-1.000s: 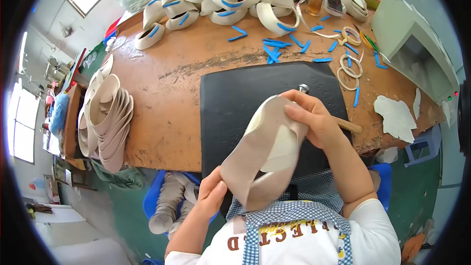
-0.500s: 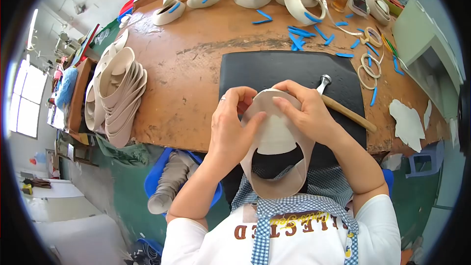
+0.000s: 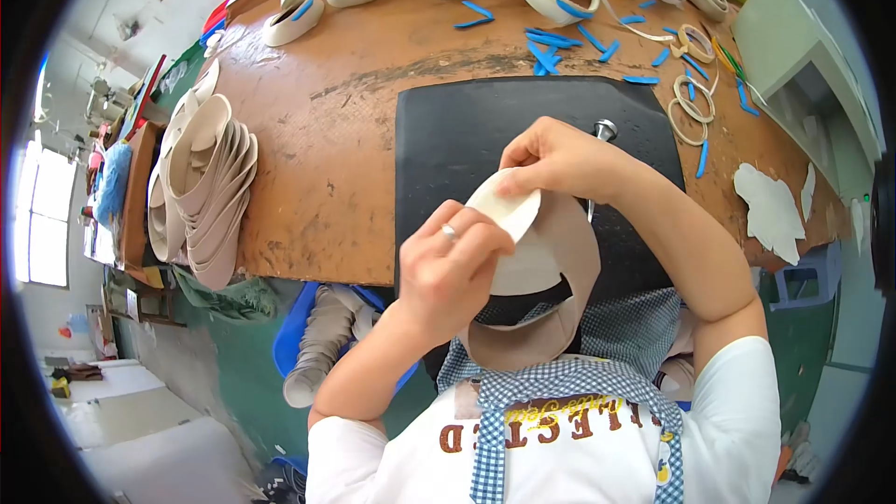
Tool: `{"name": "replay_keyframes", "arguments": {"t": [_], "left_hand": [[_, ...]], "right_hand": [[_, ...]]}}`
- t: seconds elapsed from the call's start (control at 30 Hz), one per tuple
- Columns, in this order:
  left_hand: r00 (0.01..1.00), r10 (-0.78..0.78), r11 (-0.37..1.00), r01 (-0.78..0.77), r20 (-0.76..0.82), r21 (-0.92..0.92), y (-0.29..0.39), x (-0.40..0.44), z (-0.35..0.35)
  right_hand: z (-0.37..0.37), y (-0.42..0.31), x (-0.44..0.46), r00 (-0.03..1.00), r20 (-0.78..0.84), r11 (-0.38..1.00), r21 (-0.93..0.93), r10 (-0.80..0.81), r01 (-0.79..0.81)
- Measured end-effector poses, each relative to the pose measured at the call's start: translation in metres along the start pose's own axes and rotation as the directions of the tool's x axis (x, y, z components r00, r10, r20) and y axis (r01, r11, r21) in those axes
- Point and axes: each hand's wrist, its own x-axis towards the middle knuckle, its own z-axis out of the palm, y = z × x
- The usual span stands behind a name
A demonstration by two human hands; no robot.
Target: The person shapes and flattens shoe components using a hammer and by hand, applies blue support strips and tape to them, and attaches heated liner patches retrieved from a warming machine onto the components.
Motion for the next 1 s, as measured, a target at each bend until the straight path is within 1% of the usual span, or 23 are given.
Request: {"name": "replay_keyframes", "arguments": {"t": [0.03, 0.07, 0.1, 0.13, 0.17, 0.2, 0.23, 0.27, 0.3, 0.33, 0.4, 0.43, 0.53, 0.6, 0.63, 0.7, 0.73, 0.77, 0.8, 0.87, 0.9, 0.97, 1.0], "left_hand": [[0.997, -0.022, 0.985, 0.034, 0.074, -0.169, 0.004, 0.0, -0.009], [0.988, -0.033, 0.941, 0.081, 0.15, -0.328, 0.01, 0.001, -0.016], [0.977, -0.001, 0.931, 0.079, 0.214, -0.357, 0.021, 0.0, -0.02], [0.978, -0.069, 0.934, 0.133, 0.199, -0.331, 0.02, 0.0, -0.023], [0.974, -0.14, 0.935, 0.189, 0.176, -0.301, 0.017, 0.0, -0.026], [0.965, -0.216, 0.93, 0.249, 0.147, -0.271, 0.016, 0.0, -0.027], [0.918, -0.389, 0.85, 0.388, 0.074, -0.356, 0.011, 0.001, -0.026], [0.892, -0.451, 0.838, 0.429, 0.015, -0.337, 0.007, 0.009, -0.027], [0.857, -0.512, 0.782, 0.494, 0.06, -0.38, -0.002, 0.009, -0.025], [0.818, -0.564, 0.72, 0.552, 0.109, -0.42, -0.011, 0.006, -0.025], [0.748, -0.616, 0.675, 0.663, 0.248, -0.325, -0.016, 0.0, -0.033], [0.7, -0.642, 0.646, 0.714, 0.313, -0.269, -0.017, -0.004, -0.034], [0.679, -0.702, 0.615, 0.731, 0.218, -0.297, -0.021, -0.012, -0.028], [0.797, -0.588, 0.751, 0.601, 0.138, -0.273, -0.029, -0.018, -0.027], [0.848, -0.52, 0.81, 0.528, 0.103, -0.254, -0.032, -0.02, -0.027], [0.878, -0.472, 0.86, 0.479, 0.084, -0.178, -0.035, -0.023, -0.031], [0.867, -0.484, 0.839, 0.498, 0.115, -0.218, -0.036, -0.025, -0.032], [0.856, -0.496, 0.817, 0.517, 0.147, -0.256, -0.038, -0.026, -0.034], [0.794, -0.571, 0.709, 0.604, 0.207, -0.364, -0.034, -0.027, -0.033], [0.648, -0.675, 0.427, 0.732, 0.352, -0.53, -0.025, -0.028, -0.033], [0.614, -0.715, 0.441, 0.766, 0.333, -0.467, -0.026, -0.033, -0.031], [0.682, -0.684, 0.545, 0.713, 0.259, -0.44, -0.026, -0.034, -0.027], [0.715, -0.663, 0.594, 0.684, 0.223, -0.424, -0.026, -0.035, -0.025]], "right_hand": [[0.001, -0.005, -0.001, 0.999, -0.047, 0.996, -0.087, 0.015, -0.019], [0.0, 0.0, 0.0, 0.997, -0.078, 0.995, -0.091, 0.018, -0.025], [0.0, 0.008, 0.005, 0.994, -0.105, 0.995, -0.095, 0.02, -0.03], [0.001, 0.013, 0.009, 0.991, -0.129, 0.995, -0.099, 0.018, -0.031], [0.003, 0.018, 0.008, 0.997, -0.053, 0.995, -0.086, -0.047, 0.042], [0.008, 0.016, 0.007, 0.996, -0.032, 0.997, 0.02, -0.079, 0.079], [0.014, 0.014, 0.005, 0.994, -0.016, 0.985, 0.13, -0.109, 0.11], [0.018, 0.013, 0.004, 0.99, -0.009, 0.961, 0.24, -0.142, 0.14], [0.018, 0.014, 0.006, 0.994, 0.006, 0.961, 0.256, -0.113, 0.107], [0.021, 0.014, 0.004, 0.992, -0.052, 0.952, 0.28, -0.113, 0.124], [0.029, 0.009, -0.007, 0.979, -0.174, 0.933, 0.323, -0.105, 0.158], [0.029, 0.001, -0.019, 0.977, -0.195, 0.947, 0.29, -0.084, 0.139], [0.037, 0.014, -0.044, 0.934, -0.278, 0.886, 0.339, -0.226, 0.315], [0.047, 0.023, -0.062, 0.955, -0.226, 0.942, 0.229, -0.194, 0.246], [0.053, 0.023, -0.068, 0.959, -0.256, 0.953, 0.239, -0.121, 0.184], [0.066, 0.031, -0.074, 0.931, -0.353, 0.922, 0.321, -0.096, 0.217], [0.07, 0.034, -0.076, 0.911, -0.406, 0.903, 0.357, -0.081, 0.239], [0.072, 0.034, -0.078, 0.893, -0.443, 0.9, 0.354, -0.077, 0.253], [0.074, 0.034, -0.079, 0.884, -0.46, 0.89, 0.365, -0.083, 0.274], [0.08, 0.038, -0.078, 0.867, -0.489, 0.867, 0.386, -0.097, 0.315], [0.084, 0.04, -0.077, 0.848, -0.519, 0.869, 0.364, -0.108, 0.334], [0.091, 0.045, -0.073, 0.809, -0.571, 0.873, 0.317, -0.135, 0.37], [0.093, 0.045, -0.07, 0.78, -0.6, 0.865, 0.284, -0.177, 0.414]]}}
